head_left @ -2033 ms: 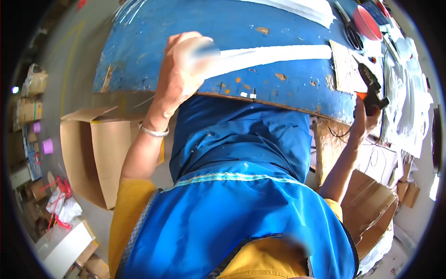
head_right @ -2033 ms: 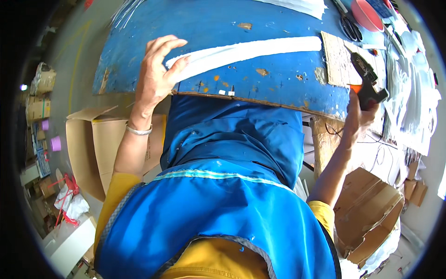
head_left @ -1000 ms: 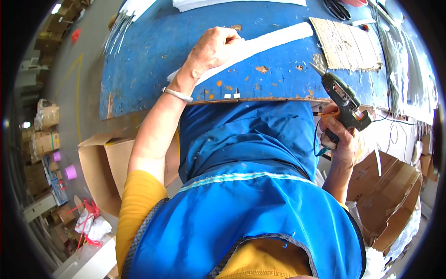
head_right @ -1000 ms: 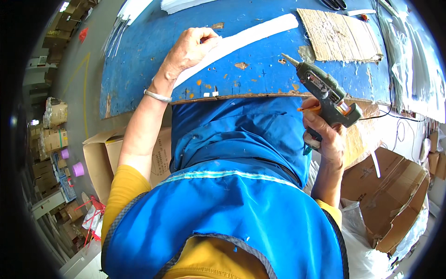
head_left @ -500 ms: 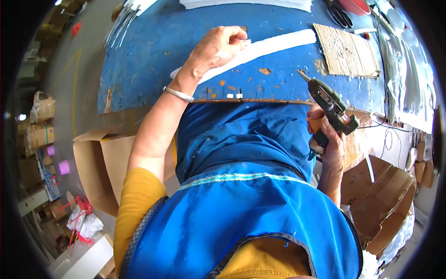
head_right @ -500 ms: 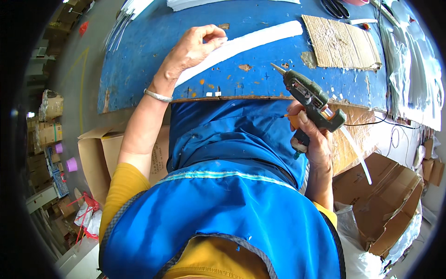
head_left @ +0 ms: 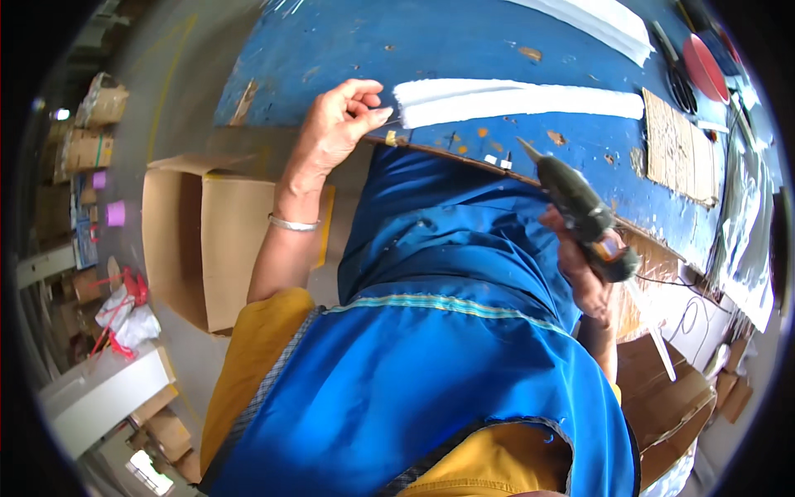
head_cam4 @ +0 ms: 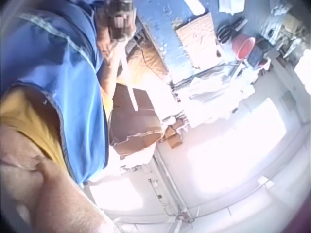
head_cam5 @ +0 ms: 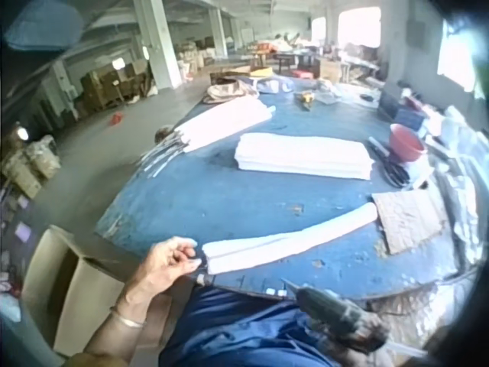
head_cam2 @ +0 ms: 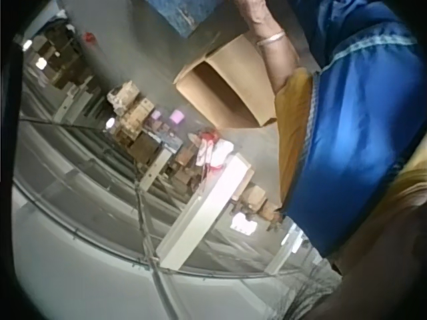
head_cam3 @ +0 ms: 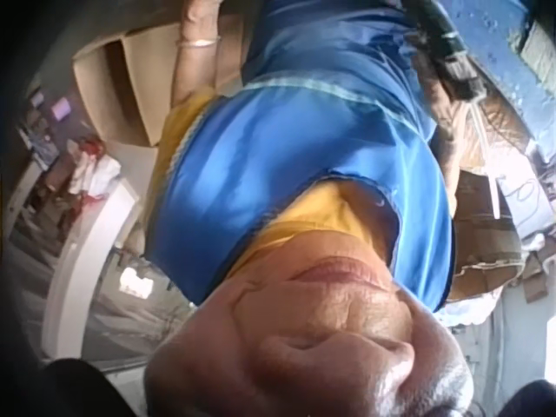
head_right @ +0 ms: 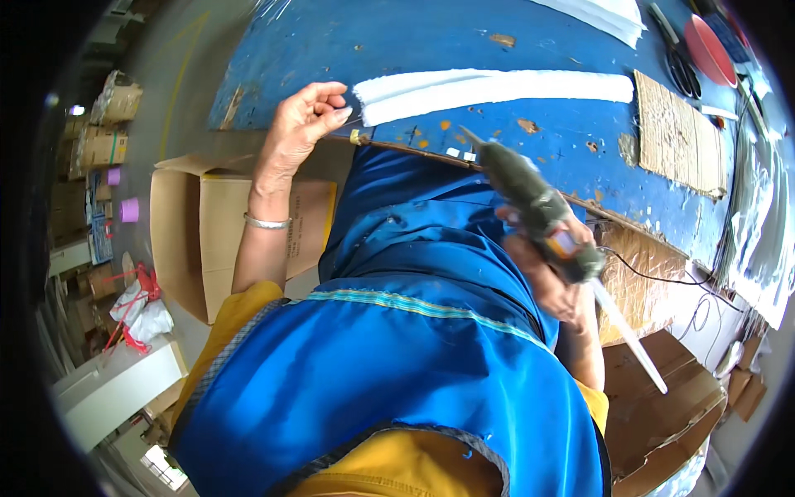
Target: Rolling foam sheets into tubes, sealing them with a hot glue gun, and inserting internal rods.
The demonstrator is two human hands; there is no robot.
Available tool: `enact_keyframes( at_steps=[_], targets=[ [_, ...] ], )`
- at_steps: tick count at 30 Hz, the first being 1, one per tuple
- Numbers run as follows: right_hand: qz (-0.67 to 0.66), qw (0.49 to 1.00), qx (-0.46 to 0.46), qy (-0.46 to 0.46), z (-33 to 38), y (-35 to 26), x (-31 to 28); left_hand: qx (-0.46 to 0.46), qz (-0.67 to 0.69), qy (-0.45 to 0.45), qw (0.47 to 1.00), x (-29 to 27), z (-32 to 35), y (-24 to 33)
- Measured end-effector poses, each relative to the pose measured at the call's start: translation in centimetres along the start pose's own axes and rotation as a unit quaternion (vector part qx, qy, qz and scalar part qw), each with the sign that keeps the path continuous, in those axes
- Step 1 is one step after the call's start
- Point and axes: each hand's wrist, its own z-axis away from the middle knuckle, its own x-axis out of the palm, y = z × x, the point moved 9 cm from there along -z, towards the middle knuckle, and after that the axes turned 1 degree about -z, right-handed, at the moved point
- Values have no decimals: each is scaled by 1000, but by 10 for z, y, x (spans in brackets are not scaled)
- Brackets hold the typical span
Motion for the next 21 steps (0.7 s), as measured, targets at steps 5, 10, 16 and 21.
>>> enact_keyframes(
  at_steps=[5, 10, 16, 21],
  targets=[
    [333, 915, -221, -47, -30, -49, 51, 76, -99, 6, 992, 8, -6, 12],
    [375, 881, -286, -30, -48, -53, 77, 98, -150, 15, 984, 11, -13, 19],
    [397, 858, -324, -44, -65, -46, 98, 78, -107, 5, 991, 9, -18, 10],
    [406, 856, -318, -35, -75, -40, 105, 95, -91, -16, 991, 11, -20, 11]
  ],
)
